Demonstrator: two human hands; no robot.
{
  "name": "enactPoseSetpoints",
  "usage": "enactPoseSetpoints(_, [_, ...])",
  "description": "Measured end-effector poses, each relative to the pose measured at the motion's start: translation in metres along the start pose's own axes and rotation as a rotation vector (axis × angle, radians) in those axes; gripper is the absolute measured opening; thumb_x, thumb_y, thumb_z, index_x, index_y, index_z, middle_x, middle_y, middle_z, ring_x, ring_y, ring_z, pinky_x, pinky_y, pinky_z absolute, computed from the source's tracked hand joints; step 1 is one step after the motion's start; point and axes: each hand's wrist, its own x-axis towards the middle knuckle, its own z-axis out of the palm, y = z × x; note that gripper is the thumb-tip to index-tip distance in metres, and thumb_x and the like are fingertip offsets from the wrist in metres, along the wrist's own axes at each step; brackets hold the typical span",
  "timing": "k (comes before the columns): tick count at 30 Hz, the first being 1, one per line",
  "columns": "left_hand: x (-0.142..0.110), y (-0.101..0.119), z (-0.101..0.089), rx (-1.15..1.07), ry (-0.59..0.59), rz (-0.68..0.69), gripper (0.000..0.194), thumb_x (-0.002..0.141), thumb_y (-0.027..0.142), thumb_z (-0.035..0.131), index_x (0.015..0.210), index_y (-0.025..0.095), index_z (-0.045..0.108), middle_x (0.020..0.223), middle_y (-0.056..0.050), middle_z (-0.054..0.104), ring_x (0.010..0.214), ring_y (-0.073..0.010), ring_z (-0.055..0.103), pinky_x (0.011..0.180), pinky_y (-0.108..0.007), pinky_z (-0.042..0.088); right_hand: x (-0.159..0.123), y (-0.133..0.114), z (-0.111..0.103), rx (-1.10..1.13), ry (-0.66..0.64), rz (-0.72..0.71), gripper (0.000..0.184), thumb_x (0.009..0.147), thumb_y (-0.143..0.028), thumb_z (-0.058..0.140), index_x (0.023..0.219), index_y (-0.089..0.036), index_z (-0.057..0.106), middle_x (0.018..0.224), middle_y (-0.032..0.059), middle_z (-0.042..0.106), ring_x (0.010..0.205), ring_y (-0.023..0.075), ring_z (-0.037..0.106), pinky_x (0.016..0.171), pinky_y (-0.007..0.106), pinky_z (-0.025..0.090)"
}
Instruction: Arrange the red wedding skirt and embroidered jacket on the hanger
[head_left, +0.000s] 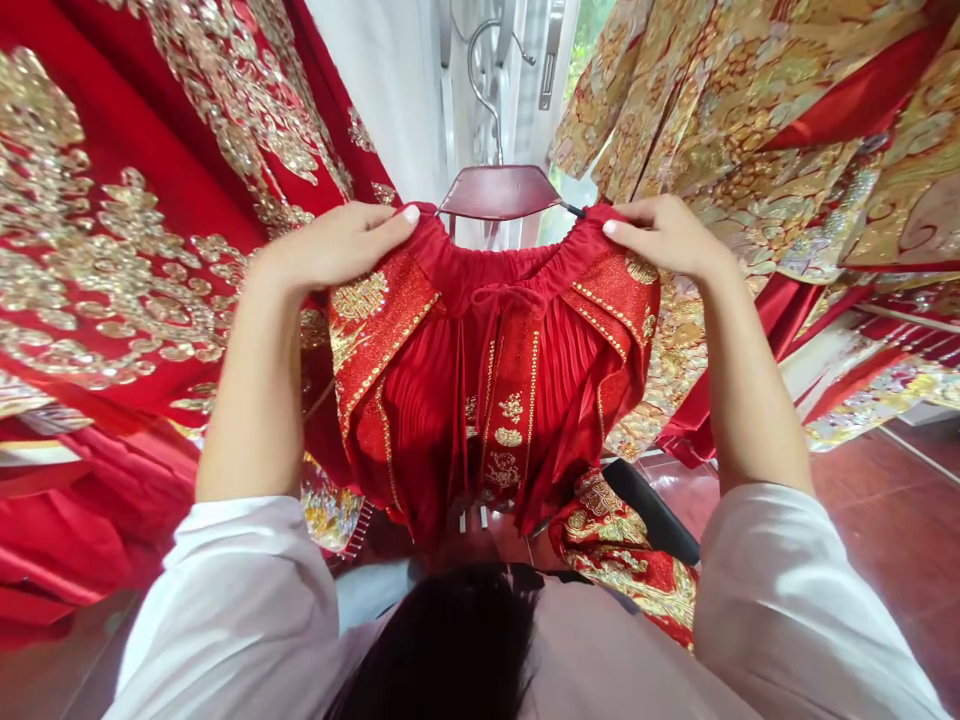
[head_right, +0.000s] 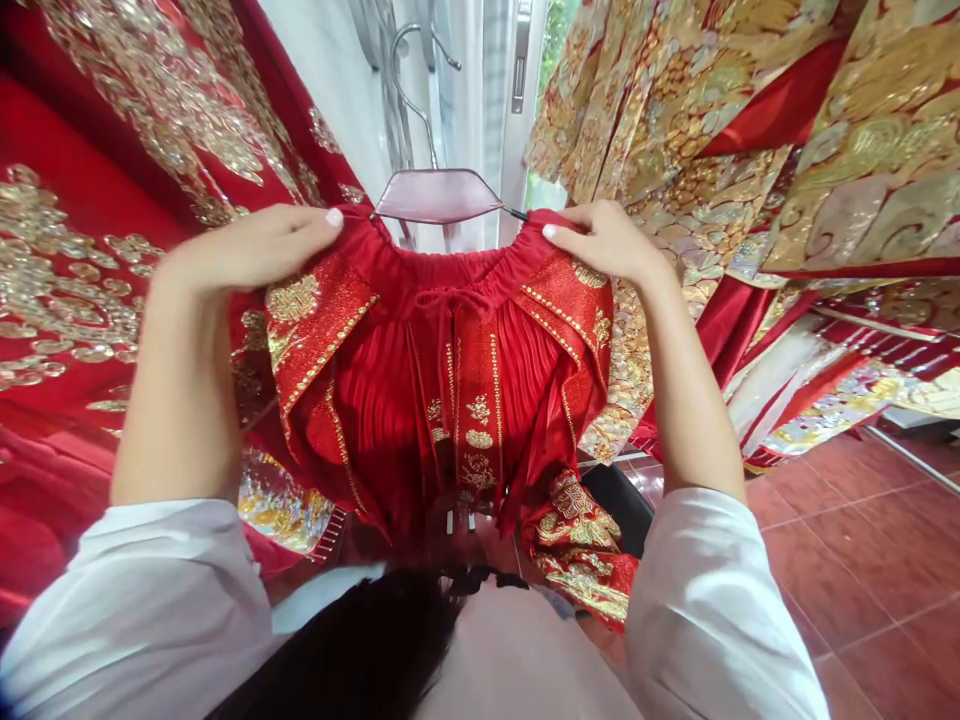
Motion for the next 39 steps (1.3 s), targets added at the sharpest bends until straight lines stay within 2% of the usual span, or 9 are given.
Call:
enactPoseSetpoints(3, [0.004, -0.008, -0.011, -0.088, -0.136, 0.020, 0.050, 0.100, 0.039, 0.032, 0.075, 0.006, 0.061, 0.066, 0.002, 0.054, 0.062, -0.0086, 0.050, 0.076, -0.029, 0.046, -0.006, -0.002, 0.018, -0.063, 0.110, -0.036, 0.048, 0.088, -0.051, 0.049, 0.055, -0.018, 0.039, 0.055, -0.0028, 0.030, 0.054, 0.0084, 0.028, 0.057, 0.025, 0.031])
enactPoseSetpoints(8, [0.013, -0.032, 0.014, -0.239, 0.538, 0.077, 0.046, 0.095, 0.036, 0.049, 0.057, 0.017, 0.032, 0.061, 0.003, 0.027, 0.059, -0.0068, 0.029, 0.066, -0.022, 0.039, -0.006, 0.011, 0.026, 0.113, 0.281, -0.025, 0.059, 0.085, -0.067, 0.041, 0.052, -0.022, 0.023, 0.054, -0.0030, 0.018, 0.052, 0.0079, 0.018, 0.050, 0.026, 0.021])
enactPoseSetpoints(11, [0.009, -0.047, 0.033, -0.287, 0.727, 0.041, 0.042, 0.096, 0.028, 0.047, 0.059, 0.018, 0.031, 0.061, 0.002, 0.027, 0.060, -0.0084, 0.027, 0.064, -0.022, 0.037, -0.001, 0.018, 0.014, 0.273, 0.162, -0.010, 0.061, 0.080, -0.071, 0.044, 0.049, -0.022, 0.022, 0.052, -0.0037, 0.019, 0.050, 0.0059, 0.017, 0.048, 0.027, 0.015])
enactPoseSetpoints(16, [-0.013, -0.038, 0.048, 0.043, 0.700, -0.021, 0.030, 0.092, 0.041, 0.050, 0.086, 0.013, 0.059, 0.077, -0.002, 0.053, 0.075, -0.0150, 0.048, 0.085, -0.032, 0.041, 0.005, 0.018, 0.007, 0.271, -0.088, 0.131, 0.059, 0.084, -0.064, 0.047, 0.048, -0.023, 0.025, 0.049, -0.0038, 0.018, 0.048, 0.0065, 0.014, 0.047, 0.028, 0.017])
enactPoseSetpoints(21, [-0.021, -0.025, 0.048, 0.137, 0.672, -0.111, 0.038, 0.092, 0.046, 0.048, 0.098, 0.010, 0.059, 0.093, -0.010, 0.060, 0.095, -0.0251, 0.055, 0.096, -0.044, 0.037, -0.010, 0.012, 0.018, 0.095, 0.160, -0.078, 0.054, 0.085, -0.067, 0.042, 0.063, -0.018, 0.053, 0.063, 0.0034, 0.051, 0.059, 0.0106, 0.042, 0.059, 0.027, 0.035])
enactPoseSetpoints(25, [-0.048, -0.028, 0.080, 0.187, 0.894, 0.081, 0.071, 0.077, 0.056, 0.064, 0.128, 0.011, 0.045, 0.130, -0.016, 0.046, 0.127, -0.0329, 0.037, 0.103, -0.049, 0.032, -0.046, -0.004, 0.029, -0.110, 0.410, -0.053, 0.063, 0.087, -0.058, 0.046, 0.126, -0.009, 0.055, 0.122, 0.0171, 0.059, 0.108, 0.0246, 0.055, 0.094, 0.035, 0.039])
enactPoseSetpoints(29, [-0.088, -0.023, 0.125, 0.208, 0.638, -0.021, 0.028, 0.083, 0.038, 0.058, 0.105, 0.020, 0.060, 0.117, -0.014, 0.056, 0.115, -0.0352, 0.049, 0.097, -0.054, 0.034, -0.096, -0.037, 0.062, -0.387, 0.615, -0.014, 0.055, 0.086, -0.048, 0.049, 0.130, -0.015, 0.054, 0.128, 0.0166, 0.055, 0.120, 0.0321, 0.048, 0.100, 0.048, 0.035])
enactPoseSetpoints(35, [-0.102, -0.024, 0.156, -0.089, 0.335, -0.084, 0.033, 0.083, 0.028, 0.054, 0.113, 0.014, 0.054, 0.102, -0.014, 0.063, 0.087, -0.0247, 0.063, 0.079, -0.038, 0.051, -0.132, -0.078, 0.146, -0.150, 0.220, -0.042, 0.027, 0.087, -0.031, 0.046, 0.092, -0.024, 0.072, 0.086, 0.0075, 0.070, 0.073, 0.0215, 0.063, 0.072, 0.041, 0.049])
enactPoseSetpoints(39, [-0.107, -0.047, 0.154, -0.031, 0.588, -0.360, 0.029, 0.079, 0.039, 0.058, 0.095, 0.014, 0.058, 0.089, -0.015, 0.063, 0.092, -0.0315, 0.063, 0.083, -0.045, 0.050, -0.116, -0.100, 0.177, 0.316, 0.126, 0.053, 0.025, 0.085, -0.026, 0.048, 0.093, -0.020, 0.071, 0.090, 0.0059, 0.071, 0.068, 0.0162, 0.063, 0.064, 0.031, 0.051])
